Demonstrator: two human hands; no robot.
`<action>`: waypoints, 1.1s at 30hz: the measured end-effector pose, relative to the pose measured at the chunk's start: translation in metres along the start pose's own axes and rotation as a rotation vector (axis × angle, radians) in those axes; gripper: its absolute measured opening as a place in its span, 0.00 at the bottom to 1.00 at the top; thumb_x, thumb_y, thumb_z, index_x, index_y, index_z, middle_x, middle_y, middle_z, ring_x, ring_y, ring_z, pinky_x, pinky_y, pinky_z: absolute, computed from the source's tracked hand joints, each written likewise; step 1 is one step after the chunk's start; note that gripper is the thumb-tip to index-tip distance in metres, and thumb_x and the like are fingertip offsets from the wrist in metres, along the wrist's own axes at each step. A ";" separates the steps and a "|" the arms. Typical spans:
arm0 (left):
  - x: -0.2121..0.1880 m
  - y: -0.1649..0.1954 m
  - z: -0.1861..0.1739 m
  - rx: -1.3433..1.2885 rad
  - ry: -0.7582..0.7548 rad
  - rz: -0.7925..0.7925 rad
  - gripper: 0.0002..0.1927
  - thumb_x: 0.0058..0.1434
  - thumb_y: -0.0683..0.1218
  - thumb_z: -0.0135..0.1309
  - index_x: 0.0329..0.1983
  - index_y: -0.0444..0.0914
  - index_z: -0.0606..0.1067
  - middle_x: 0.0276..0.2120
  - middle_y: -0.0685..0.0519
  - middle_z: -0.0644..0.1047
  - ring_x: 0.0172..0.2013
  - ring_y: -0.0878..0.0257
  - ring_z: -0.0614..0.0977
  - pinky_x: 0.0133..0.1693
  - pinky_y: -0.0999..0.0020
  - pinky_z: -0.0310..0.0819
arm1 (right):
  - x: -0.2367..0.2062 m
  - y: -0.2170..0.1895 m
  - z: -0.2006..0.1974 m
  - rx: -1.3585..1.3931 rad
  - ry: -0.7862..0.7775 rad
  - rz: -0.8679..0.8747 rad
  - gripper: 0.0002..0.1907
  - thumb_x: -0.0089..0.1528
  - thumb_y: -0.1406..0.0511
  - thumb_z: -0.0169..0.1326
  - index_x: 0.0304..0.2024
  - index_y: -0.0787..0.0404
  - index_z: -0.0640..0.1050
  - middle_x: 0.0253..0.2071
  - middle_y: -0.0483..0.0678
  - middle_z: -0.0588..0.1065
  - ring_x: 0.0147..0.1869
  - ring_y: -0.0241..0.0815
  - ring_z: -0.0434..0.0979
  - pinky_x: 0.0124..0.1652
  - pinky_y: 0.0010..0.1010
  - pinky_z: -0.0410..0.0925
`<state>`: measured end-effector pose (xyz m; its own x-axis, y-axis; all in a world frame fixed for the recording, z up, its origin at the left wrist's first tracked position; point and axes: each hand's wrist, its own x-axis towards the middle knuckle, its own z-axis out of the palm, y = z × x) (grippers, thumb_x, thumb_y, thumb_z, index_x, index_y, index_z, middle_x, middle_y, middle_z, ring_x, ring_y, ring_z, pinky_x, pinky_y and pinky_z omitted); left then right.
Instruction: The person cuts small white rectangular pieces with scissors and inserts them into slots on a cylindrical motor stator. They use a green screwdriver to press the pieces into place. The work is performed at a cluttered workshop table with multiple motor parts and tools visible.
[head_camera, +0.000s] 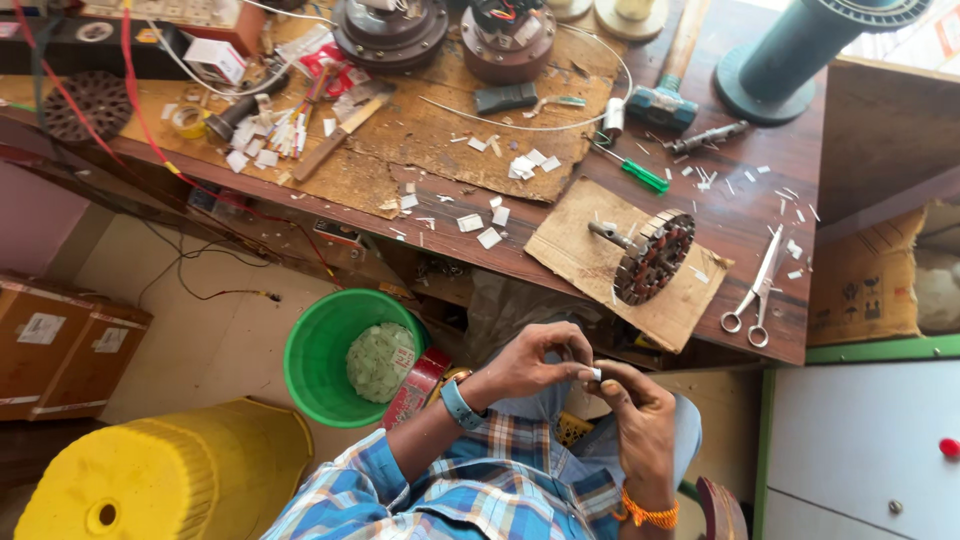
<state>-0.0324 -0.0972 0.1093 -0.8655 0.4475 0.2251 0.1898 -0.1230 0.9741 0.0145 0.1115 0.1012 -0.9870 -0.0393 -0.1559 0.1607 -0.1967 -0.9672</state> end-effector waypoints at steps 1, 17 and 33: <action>-0.003 0.002 -0.003 0.067 -0.011 0.058 0.09 0.63 0.43 0.64 0.41 0.35 0.77 0.37 0.54 0.77 0.40 0.66 0.80 0.43 0.67 0.75 | -0.004 -0.002 0.001 -0.097 0.020 0.031 0.13 0.60 0.69 0.61 0.45 0.71 0.82 0.37 0.50 0.83 0.42 0.37 0.82 0.46 0.26 0.74; -0.048 -0.026 0.032 -0.421 -0.090 -0.234 0.06 0.67 0.37 0.59 0.46 0.33 0.76 0.40 0.56 0.76 0.40 0.72 0.77 0.41 0.75 0.78 | -0.034 -0.033 0.009 -0.759 0.037 -0.554 0.09 0.53 0.73 0.65 0.33 0.65 0.77 0.33 0.50 0.77 0.38 0.39 0.78 0.39 0.31 0.71; -0.051 0.006 0.019 -0.548 0.026 -0.500 0.15 0.60 0.41 0.62 0.50 0.41 0.76 0.37 0.55 0.81 0.36 0.71 0.81 0.32 0.79 0.77 | 0.009 -0.049 -0.070 -1.331 0.613 -0.123 0.23 0.63 0.65 0.64 0.61 0.53 0.75 0.45 0.49 0.80 0.44 0.53 0.81 0.44 0.46 0.71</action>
<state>0.0216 -0.1034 0.1039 -0.8001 0.5456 -0.2495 -0.4825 -0.3381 0.8080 -0.0024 0.1895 0.1327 -0.8971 0.3894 0.2089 0.2870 0.8729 -0.3945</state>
